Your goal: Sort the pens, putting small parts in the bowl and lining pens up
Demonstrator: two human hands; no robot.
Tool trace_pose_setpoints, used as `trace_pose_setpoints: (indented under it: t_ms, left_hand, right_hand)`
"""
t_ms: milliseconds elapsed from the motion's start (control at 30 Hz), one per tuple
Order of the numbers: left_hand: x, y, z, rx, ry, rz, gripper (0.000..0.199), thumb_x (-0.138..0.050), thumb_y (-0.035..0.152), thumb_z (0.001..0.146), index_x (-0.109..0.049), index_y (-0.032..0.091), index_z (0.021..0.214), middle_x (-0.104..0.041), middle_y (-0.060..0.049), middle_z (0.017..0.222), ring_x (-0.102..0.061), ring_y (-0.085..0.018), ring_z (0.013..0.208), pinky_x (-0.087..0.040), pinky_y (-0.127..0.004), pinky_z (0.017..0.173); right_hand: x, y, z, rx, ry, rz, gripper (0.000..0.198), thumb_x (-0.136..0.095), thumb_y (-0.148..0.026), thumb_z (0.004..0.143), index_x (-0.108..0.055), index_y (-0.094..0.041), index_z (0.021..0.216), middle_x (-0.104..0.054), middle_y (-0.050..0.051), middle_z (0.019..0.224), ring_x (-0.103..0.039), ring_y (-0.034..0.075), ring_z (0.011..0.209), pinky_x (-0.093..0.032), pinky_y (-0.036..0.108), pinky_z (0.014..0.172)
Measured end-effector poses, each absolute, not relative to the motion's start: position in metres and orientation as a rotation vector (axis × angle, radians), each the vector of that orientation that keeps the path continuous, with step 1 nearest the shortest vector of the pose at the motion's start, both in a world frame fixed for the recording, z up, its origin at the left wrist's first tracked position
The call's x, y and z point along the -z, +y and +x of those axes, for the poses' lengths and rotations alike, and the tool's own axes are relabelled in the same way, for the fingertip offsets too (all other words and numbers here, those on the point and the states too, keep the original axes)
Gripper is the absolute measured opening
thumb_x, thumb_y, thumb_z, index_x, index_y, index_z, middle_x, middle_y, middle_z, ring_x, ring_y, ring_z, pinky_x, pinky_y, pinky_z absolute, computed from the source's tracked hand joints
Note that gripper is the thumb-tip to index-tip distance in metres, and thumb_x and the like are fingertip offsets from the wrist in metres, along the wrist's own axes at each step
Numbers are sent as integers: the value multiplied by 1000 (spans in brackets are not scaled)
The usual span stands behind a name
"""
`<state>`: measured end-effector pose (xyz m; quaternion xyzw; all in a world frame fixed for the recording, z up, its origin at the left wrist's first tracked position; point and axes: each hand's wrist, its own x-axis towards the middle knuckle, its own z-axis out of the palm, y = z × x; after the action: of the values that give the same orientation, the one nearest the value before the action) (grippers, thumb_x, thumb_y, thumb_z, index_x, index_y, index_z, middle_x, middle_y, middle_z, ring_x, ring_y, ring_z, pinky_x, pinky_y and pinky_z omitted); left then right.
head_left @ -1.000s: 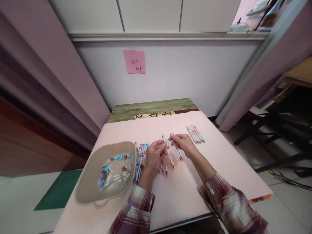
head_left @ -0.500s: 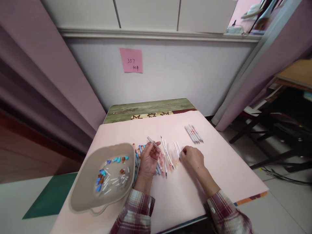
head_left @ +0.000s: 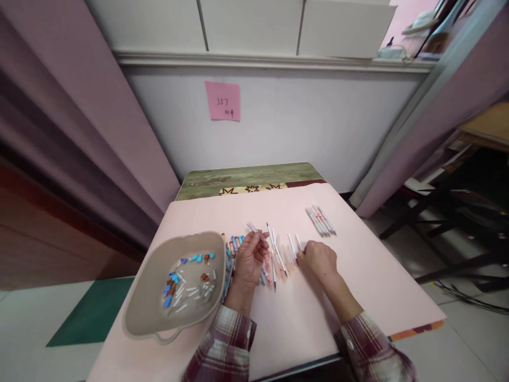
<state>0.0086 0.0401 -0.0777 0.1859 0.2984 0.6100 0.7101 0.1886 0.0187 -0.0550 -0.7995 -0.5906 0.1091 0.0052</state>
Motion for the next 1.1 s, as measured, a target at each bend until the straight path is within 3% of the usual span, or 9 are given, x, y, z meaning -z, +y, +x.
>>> trace_pose_setpoints:
  t_ms: [267, 733, 1100]
  left_hand:
    - [77, 37, 14, -1376, 651, 355, 17, -74, 22, 75, -64, 14, 85, -74, -6, 86, -70, -13, 77, -56, -25, 75]
    - [82, 37, 14, -1383, 610, 253, 15, -73, 21, 75, -64, 14, 85, -74, -6, 86, -71, -15, 80, -56, -28, 81]
    - [69, 28, 20, -1325, 676, 488, 26, -76, 29, 72, -58, 15, 85, -73, -6, 81, -70, -16, 73, -55, -28, 69]
  right_hand:
    - [17, -14, 169, -501, -1849, -1837, 10, -51, -23, 77, -61, -23, 76, -67, -2, 63, -59, 14, 55, -33, 22, 53]
    - [21, -21, 153, -482, -1816, -1772, 8, -51, -21, 76, -57, -23, 72, -63, -4, 58, -54, 13, 50, -32, 22, 51]
    - [18, -19, 150, -380, -1694, -1779, 10, -55, -28, 78, -63, -24, 74, -65, -3, 62, -56, 13, 54, -35, 22, 54]
